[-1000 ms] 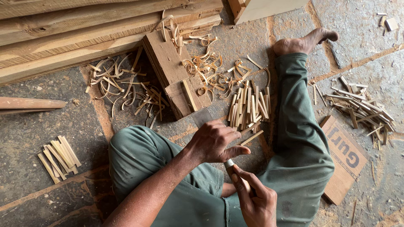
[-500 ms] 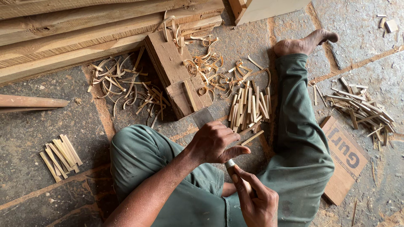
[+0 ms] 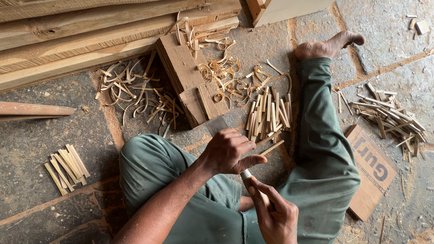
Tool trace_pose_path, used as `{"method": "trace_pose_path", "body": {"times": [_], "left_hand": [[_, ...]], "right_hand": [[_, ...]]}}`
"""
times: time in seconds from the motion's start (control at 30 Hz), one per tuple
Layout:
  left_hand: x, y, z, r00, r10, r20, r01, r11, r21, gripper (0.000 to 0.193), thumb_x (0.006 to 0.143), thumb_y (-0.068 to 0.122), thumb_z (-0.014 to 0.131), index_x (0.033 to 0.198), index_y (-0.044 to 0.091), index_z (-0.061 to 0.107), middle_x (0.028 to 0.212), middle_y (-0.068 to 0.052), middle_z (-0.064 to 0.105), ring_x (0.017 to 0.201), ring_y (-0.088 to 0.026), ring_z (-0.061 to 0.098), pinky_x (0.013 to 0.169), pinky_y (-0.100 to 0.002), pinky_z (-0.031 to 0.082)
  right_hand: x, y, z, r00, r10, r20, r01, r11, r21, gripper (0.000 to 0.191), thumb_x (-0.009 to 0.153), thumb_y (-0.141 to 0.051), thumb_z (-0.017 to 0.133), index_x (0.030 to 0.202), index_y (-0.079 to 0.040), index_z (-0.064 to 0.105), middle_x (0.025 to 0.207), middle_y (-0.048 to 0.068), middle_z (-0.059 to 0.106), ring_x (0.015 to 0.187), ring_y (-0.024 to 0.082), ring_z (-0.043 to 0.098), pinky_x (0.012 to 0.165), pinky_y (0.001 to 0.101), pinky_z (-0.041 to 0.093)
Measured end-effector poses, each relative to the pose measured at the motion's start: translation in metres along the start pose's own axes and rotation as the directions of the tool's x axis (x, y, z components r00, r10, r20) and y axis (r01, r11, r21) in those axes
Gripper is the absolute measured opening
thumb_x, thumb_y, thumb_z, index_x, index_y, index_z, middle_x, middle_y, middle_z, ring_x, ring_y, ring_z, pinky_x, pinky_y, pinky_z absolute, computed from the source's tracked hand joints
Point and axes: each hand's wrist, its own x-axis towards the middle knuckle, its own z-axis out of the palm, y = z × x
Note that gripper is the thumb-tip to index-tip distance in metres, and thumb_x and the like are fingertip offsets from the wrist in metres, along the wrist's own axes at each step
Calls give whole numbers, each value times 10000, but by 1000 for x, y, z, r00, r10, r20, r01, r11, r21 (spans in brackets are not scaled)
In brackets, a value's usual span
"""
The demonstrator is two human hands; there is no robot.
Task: The person sits on the floor and uses a chisel to carve small wooden sticks, shaping them one by one and placing the finished pieces into a pile.
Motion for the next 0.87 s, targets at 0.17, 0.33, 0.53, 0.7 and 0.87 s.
{"method": "trace_pose_path", "body": {"times": [0.17, 0.33, 0.53, 0.7, 0.87], "left_hand": [[-1, -7, 5, 992, -93, 82, 93, 996, -4, 658, 986, 675, 496, 857, 82, 749, 668, -65, 673, 624, -219, 679, 650, -393, 543], [3, -17, 19, 975, -153, 161, 150, 988, 31, 909, 945, 833, 293, 1171, 77, 745, 1235, -172, 719, 1178, -334, 672, 1064, -487, 487], [4, -35, 25, 936, -177, 306, 138, 980, 145, 1047, 905, 872, 130, 1472, 99, 550, 1584, -187, 467, 1488, -366, 420, 1252, -499, 290], [-2, -52, 36, 943, -156, 295, 100, 975, 197, 1038, 914, 853, 81, 1572, 127, 423, 1654, -191, 366, 1536, -372, 344, 1260, -496, 268], [0, -72, 36, 946, -134, 295, 72, 975, 210, 1055, 895, 878, 66, 1579, 151, 408, 1670, -217, 338, 1560, -376, 316, 1272, -499, 245]], "right_hand": [[3, -5, -1, 999, 12, 37, -12, 1000, 13, 286, 884, -71, 722, 1165, -73, 777, 524, 29, 692, 484, 21, 576, 433, 247, 447], [5, -6, -3, 992, 102, 80, -101, 995, -22, 182, 884, -77, 723, 1058, -59, 774, 493, 71, 635, 439, 39, 497, 413, 268, 392], [3, -5, 16, 999, 38, 26, -38, 999, 0, 89, 891, -73, 727, 965, -26, 738, 555, 49, 666, 434, 36, 432, 386, 272, 338], [3, 9, 31, 1000, 12, 22, -12, 1000, 0, 51, 913, -71, 737, 943, -31, 726, 479, 82, 472, 422, 51, 398, 388, 281, 299], [8, 15, 39, 998, -44, 37, 43, 998, 51, 31, 934, -72, 696, 951, -46, 692, 497, 19, 523, 401, 24, 494, 363, 258, 344]]}}
